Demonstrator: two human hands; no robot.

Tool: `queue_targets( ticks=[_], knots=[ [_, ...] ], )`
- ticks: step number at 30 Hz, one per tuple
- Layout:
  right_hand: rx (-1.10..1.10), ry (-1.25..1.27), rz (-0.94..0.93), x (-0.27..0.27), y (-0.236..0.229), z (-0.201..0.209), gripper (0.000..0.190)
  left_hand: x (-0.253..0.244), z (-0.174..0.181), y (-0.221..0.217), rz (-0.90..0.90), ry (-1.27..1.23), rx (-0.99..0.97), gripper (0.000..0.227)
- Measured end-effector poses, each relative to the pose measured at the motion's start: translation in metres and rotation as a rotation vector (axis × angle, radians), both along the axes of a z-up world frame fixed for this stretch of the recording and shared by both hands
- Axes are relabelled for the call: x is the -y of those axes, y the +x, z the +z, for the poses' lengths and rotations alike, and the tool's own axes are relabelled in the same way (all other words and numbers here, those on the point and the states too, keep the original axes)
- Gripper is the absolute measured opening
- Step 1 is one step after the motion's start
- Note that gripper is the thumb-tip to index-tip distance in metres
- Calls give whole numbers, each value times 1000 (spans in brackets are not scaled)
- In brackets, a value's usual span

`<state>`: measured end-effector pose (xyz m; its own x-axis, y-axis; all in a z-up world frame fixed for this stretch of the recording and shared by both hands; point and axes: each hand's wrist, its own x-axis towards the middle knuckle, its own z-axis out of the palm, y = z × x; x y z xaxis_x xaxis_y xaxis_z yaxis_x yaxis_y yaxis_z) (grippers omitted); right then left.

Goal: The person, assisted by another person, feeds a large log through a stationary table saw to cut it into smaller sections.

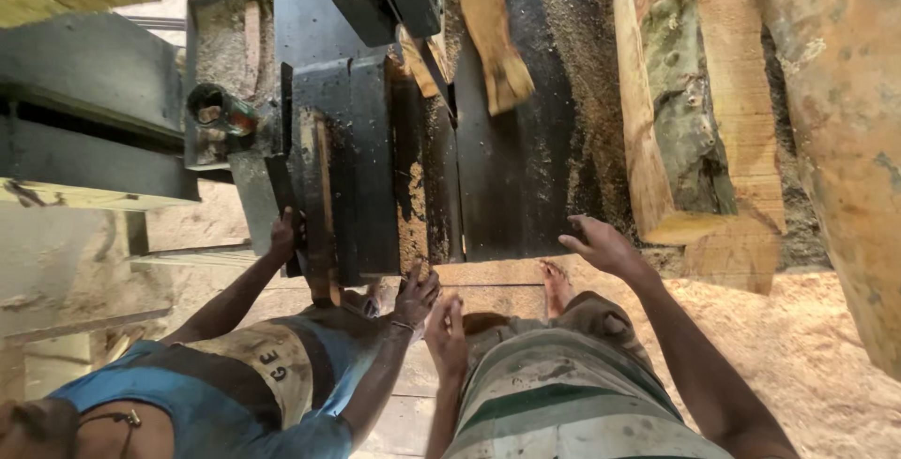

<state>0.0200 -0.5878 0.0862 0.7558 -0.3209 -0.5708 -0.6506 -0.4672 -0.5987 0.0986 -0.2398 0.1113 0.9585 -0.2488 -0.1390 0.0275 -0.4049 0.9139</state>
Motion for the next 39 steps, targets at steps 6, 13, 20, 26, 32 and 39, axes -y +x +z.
queue_targets(
  ticks=[6, 13, 20, 26, 32, 39],
  knots=[
    [240, -217, -253, 17, -12, -13, 85, 1, -11, -19, 63, 23, -143, 23],
    [-55, -423, -289, -34, -57, -72, 130, 6, 14, -5, -140, -57, -13, 20],
    [53, 575, -579, -103, -126, -142, 80, -38, -17, -10, -424, 71, -86, 19],
    [190, 638, -718, -173, -188, -71, 67, 6, -40, 32, -717, 256, 537, 55],
    [99, 467, -641, -202, -344, 76, 50, 94, -26, 31, -1048, 135, 910, 72],
    [-281, 102, -921, -248, -597, 162, 60, 92, -12, -130, -1493, -104, 1305, 62]
  ],
)
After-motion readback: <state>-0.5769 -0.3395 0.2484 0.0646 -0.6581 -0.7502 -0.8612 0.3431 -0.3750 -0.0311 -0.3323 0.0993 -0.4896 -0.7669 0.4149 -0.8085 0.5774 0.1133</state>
